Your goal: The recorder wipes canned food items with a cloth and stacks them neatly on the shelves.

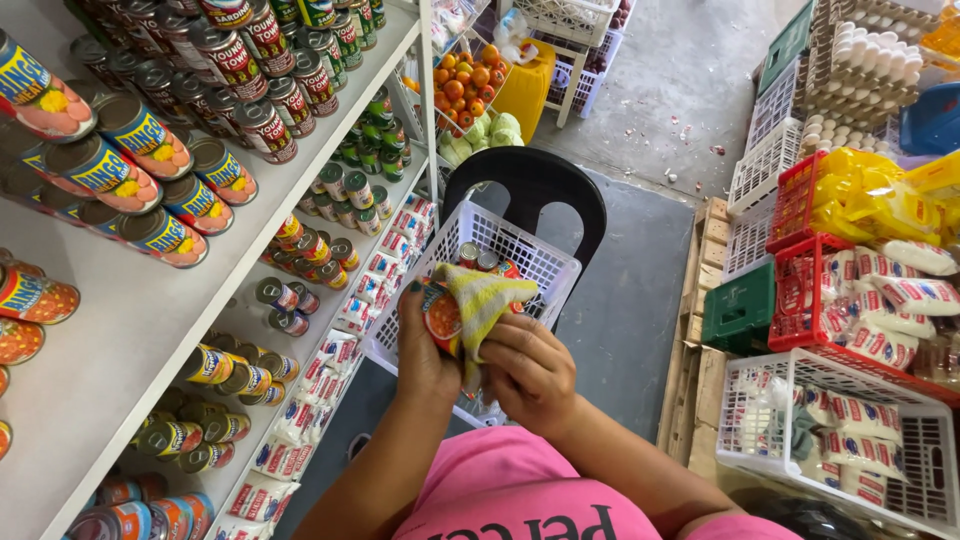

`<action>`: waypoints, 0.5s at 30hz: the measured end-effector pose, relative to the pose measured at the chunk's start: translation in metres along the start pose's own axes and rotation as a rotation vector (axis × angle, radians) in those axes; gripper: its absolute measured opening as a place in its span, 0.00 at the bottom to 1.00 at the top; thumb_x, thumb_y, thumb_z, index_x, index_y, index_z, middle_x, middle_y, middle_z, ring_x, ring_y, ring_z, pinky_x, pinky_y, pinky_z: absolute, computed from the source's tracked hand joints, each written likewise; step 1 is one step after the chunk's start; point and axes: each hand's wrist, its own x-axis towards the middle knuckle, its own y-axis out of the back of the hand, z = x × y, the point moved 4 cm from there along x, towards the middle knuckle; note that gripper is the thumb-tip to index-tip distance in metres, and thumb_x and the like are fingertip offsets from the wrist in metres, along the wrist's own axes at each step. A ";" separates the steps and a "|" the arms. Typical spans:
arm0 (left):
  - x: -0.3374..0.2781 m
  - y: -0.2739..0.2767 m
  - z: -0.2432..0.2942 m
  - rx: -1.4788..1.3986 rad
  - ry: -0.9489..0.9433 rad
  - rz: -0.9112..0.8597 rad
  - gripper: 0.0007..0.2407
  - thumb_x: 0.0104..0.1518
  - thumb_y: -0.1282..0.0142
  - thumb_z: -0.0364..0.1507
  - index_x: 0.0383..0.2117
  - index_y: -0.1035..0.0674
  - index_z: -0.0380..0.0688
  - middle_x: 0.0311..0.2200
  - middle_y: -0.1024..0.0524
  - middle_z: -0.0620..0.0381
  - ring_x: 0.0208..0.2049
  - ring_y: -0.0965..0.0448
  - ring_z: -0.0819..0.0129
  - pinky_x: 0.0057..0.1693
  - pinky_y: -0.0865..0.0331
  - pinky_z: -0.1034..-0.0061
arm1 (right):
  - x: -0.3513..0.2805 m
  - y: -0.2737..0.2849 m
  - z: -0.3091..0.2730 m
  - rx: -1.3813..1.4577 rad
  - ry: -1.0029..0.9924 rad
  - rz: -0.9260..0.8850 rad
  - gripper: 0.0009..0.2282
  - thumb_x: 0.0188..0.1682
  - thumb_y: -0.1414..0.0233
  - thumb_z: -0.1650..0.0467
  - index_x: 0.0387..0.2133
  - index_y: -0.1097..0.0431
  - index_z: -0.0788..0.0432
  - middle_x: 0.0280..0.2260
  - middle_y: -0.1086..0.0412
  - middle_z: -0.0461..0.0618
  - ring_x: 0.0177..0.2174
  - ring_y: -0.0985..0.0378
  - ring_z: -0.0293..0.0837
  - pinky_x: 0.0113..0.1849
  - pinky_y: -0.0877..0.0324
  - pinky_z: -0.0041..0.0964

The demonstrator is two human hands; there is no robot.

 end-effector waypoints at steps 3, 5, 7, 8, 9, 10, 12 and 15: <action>0.011 0.004 0.002 -0.047 0.090 -0.002 0.20 0.49 0.33 0.47 0.44 0.20 0.56 0.42 0.20 0.53 0.43 0.18 0.57 0.49 0.20 0.61 | -0.008 -0.002 0.004 -0.033 0.014 0.000 0.03 0.46 0.45 0.77 0.29 0.24 0.66 0.32 0.24 0.61 0.31 0.19 0.63 0.36 0.22 0.53; -0.002 -0.004 0.011 -0.054 0.079 -0.030 0.20 0.53 0.41 0.45 0.46 0.23 0.50 0.42 0.22 0.53 0.41 0.20 0.61 0.46 0.23 0.68 | -0.019 -0.002 -0.002 -0.021 -0.044 -0.136 0.05 0.42 0.44 0.78 0.31 0.24 0.67 0.36 0.25 0.59 0.35 0.21 0.59 0.39 0.24 0.48; -0.009 -0.013 0.015 -0.057 0.063 -0.061 0.19 0.57 0.48 0.43 0.48 0.27 0.45 0.42 0.23 0.53 0.40 0.22 0.65 0.43 0.26 0.74 | -0.021 -0.005 -0.004 -0.009 -0.101 -0.266 0.10 0.37 0.43 0.80 0.34 0.25 0.67 0.39 0.26 0.56 0.39 0.23 0.54 0.42 0.25 0.43; -0.012 -0.015 0.016 -0.049 0.000 -0.092 0.17 0.58 0.47 0.41 0.49 0.28 0.47 0.41 0.24 0.52 0.38 0.23 0.66 0.43 0.27 0.74 | -0.019 -0.005 -0.006 0.015 -0.101 -0.269 0.11 0.37 0.44 0.80 0.35 0.26 0.68 0.40 0.26 0.57 0.39 0.23 0.55 0.43 0.25 0.44; -0.014 -0.018 0.017 -0.042 -0.063 -0.123 0.16 0.58 0.46 0.39 0.49 0.29 0.49 0.39 0.24 0.52 0.37 0.24 0.67 0.43 0.29 0.74 | -0.017 -0.005 -0.007 0.039 -0.100 -0.271 0.12 0.37 0.44 0.81 0.36 0.26 0.68 0.41 0.27 0.58 0.40 0.22 0.56 0.43 0.24 0.45; -0.010 -0.014 0.014 -0.041 -0.064 -0.123 0.16 0.58 0.46 0.39 0.49 0.29 0.49 0.39 0.24 0.52 0.37 0.24 0.67 0.43 0.29 0.74 | -0.017 -0.005 -0.007 0.039 -0.100 -0.271 0.12 0.37 0.44 0.81 0.36 0.26 0.68 0.41 0.27 0.58 0.40 0.22 0.56 0.43 0.24 0.45; -0.001 -0.008 0.007 -0.076 -0.062 -0.107 0.18 0.60 0.47 0.37 0.55 0.30 0.48 0.46 0.26 0.53 0.44 0.24 0.66 0.49 0.28 0.75 | -0.016 -0.003 -0.002 -0.071 -0.158 -0.228 0.15 0.38 0.44 0.80 0.41 0.27 0.70 0.48 0.29 0.61 0.47 0.24 0.60 0.52 0.27 0.50; -0.004 -0.015 0.011 -0.085 0.005 -0.116 0.16 0.60 0.49 0.40 0.48 0.30 0.45 0.44 0.26 0.51 0.43 0.24 0.64 0.50 0.27 0.71 | -0.024 -0.002 0.005 -0.139 -0.197 -0.207 0.15 0.37 0.44 0.80 0.40 0.27 0.68 0.47 0.29 0.60 0.46 0.25 0.60 0.50 0.27 0.48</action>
